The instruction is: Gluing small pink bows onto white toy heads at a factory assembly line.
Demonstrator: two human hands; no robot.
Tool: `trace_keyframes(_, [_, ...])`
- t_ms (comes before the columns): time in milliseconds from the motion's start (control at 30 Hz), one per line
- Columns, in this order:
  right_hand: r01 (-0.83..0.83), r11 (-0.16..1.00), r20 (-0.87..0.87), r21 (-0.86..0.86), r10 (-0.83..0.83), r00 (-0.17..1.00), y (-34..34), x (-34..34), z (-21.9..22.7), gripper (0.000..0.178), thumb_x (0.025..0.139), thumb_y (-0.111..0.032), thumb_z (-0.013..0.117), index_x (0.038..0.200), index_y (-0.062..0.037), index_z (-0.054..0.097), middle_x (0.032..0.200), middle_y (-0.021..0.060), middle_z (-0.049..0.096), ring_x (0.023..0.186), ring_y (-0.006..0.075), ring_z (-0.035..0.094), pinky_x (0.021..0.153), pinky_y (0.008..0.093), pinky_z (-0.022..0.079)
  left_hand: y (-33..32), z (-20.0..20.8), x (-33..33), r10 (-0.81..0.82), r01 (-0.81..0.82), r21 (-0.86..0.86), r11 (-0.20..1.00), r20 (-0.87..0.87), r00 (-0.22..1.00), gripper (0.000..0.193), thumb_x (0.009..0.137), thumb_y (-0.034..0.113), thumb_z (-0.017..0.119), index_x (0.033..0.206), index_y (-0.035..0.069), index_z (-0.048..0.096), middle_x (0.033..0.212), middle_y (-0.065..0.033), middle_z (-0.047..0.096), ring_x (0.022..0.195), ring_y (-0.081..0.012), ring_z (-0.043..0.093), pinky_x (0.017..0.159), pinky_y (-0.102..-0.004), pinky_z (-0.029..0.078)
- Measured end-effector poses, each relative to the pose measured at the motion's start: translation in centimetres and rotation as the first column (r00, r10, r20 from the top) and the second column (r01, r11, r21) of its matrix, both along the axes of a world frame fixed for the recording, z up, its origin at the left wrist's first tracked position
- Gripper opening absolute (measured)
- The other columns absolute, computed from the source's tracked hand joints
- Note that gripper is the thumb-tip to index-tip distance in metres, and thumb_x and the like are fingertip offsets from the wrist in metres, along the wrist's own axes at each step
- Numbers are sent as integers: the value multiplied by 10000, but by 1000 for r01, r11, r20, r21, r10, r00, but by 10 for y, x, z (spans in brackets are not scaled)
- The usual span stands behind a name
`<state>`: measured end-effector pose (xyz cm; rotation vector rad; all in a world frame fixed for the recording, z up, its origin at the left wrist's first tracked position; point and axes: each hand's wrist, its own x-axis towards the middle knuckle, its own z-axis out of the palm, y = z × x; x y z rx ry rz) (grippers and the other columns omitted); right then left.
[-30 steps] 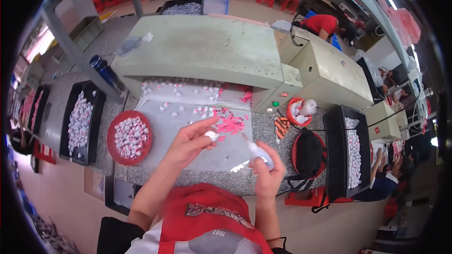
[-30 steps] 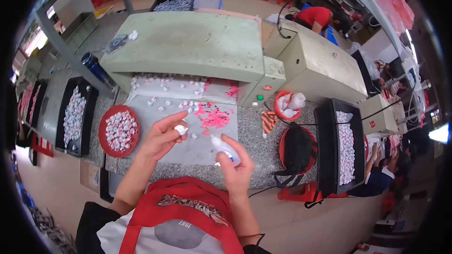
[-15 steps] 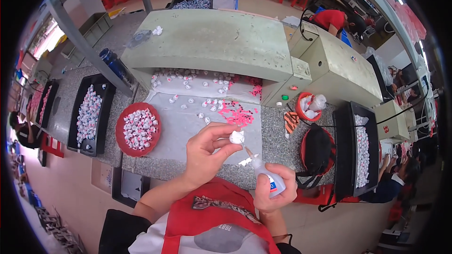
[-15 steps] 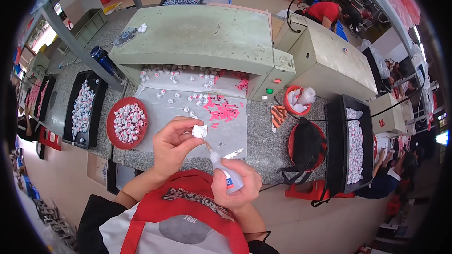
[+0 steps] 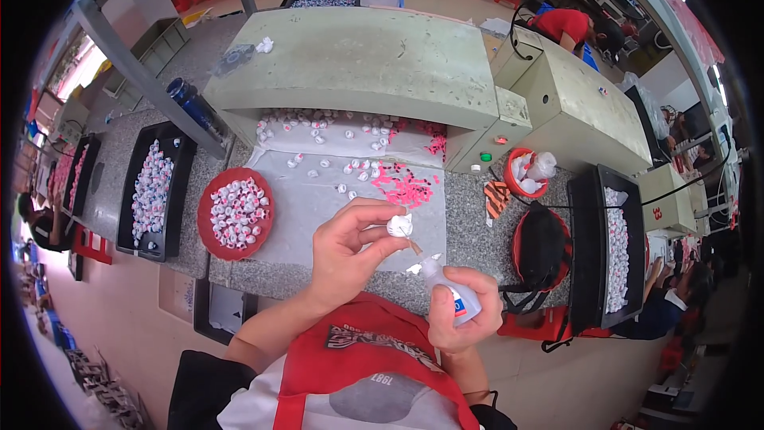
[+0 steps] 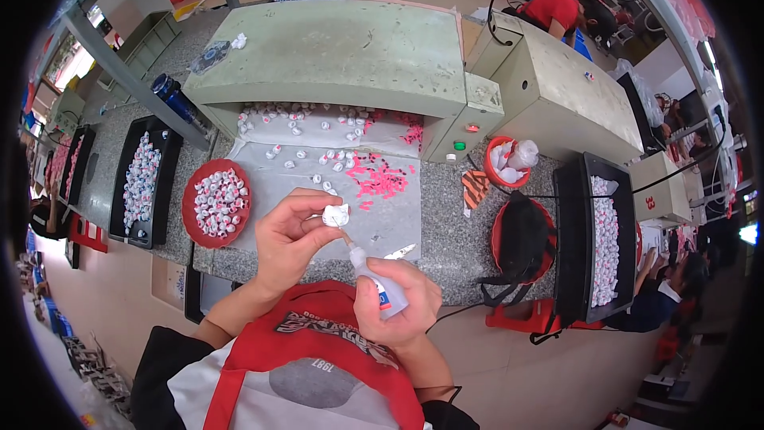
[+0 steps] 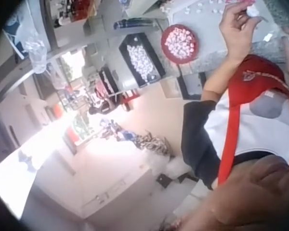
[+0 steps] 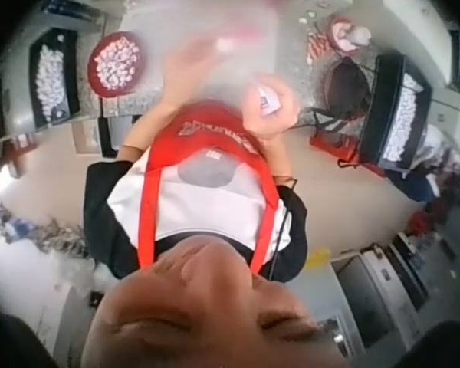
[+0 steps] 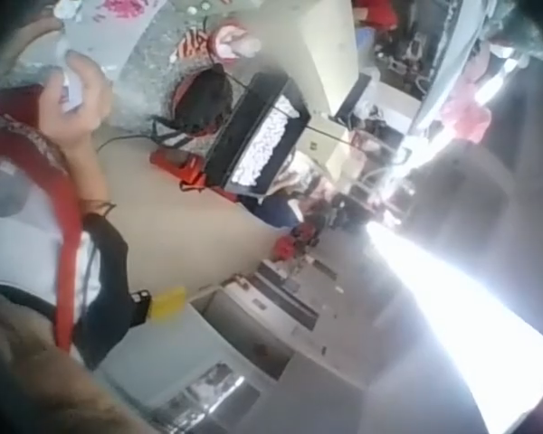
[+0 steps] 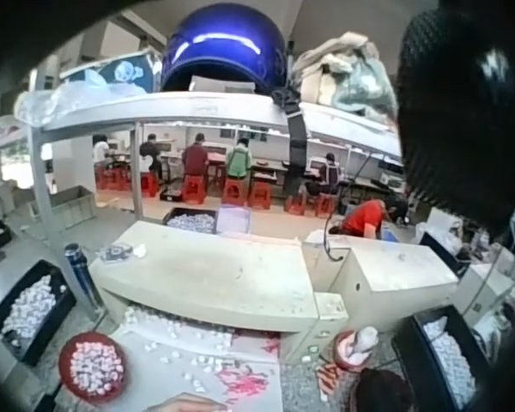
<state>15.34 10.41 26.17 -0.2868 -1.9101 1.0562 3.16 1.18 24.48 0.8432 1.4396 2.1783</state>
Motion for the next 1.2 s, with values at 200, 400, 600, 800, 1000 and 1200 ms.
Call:
trace_keyframes(200, [-14, 997, 3, 72, 14, 1000, 3, -3, 5, 188, 681, -77, 608, 840, 14, 565, 747, 112, 611, 612, 165, 584, 570, 243, 452, 0, 2, -2, 24, -24, -15, 1000, 2, 1000, 288, 705, -142, 570, 982, -67, 542, 1022, -132, 501, 951, -190, 538, 821, -290, 495])
trace_keyframes(400, [-36, 992, -8, 123, 37, 999, 11, -6, 11, 212, 617, -5, 625, 817, 17, 558, 683, 95, 607, 508, 199, 577, 479, 268, 455, -2, 4, -5, 22, -22, -28, 999, -11, 1000, 288, 708, -145, 568, 985, -74, 536, 1031, -134, 507, 966, -199, 539, 823, -287, 490])
trace_keyframes(600, [-66, 989, -35, 129, 72, 997, 8, -8, 13, 213, 619, 4, 620, 821, 18, 554, 676, 93, 605, 497, 192, 570, 464, 259, 446, -4, 7, -6, -88, 88, 7, 996, 145, 985, 312, 713, -144, 564, 1015, -85, 508, 1048, -146, 514, 970, -212, 549, 835, -298, 484])
trace_keyframes(800, [-85, 981, -38, 177, 93, 995, 8, -5, 16, 232, 608, 11, 617, 832, 14, 555, 661, 92, 601, 461, 175, 545, 438, 253, 430, -8, 4, -9, -115, 121, -4, 993, 262, 958, 310, 722, -121, 571, 1020, -62, 510, 1028, -153, 561, 959, -212, 565, 829, -301, 478])
trace_keyframes(1000, [-67, 985, -73, 156, 79, 994, 8, -4, 15, 239, 598, 24, 612, 829, 19, 554, 650, 99, 597, 440, 172, 531, 419, 252, 418, -9, 5, -12, -173, 167, 48, 985, 372, 912, 326, 715, -112, 583, 1026, -52, 507, 1036, -159, 563, 978, -235, 562, 838, -309, 467])
trace_keyframes(1200, [-89, 982, -61, 167, 100, 993, 9, -6, 17, 231, 600, 23, 613, 823, 22, 551, 647, 98, 594, 435, 170, 526, 414, 251, 414, -11, 5, -12, -216, 194, 94, 976, 384, 898, 328, 715, -108, 587, 1027, -51, 503, 1051, -164, 551, 989, -243, 556, 839, -312, 467])
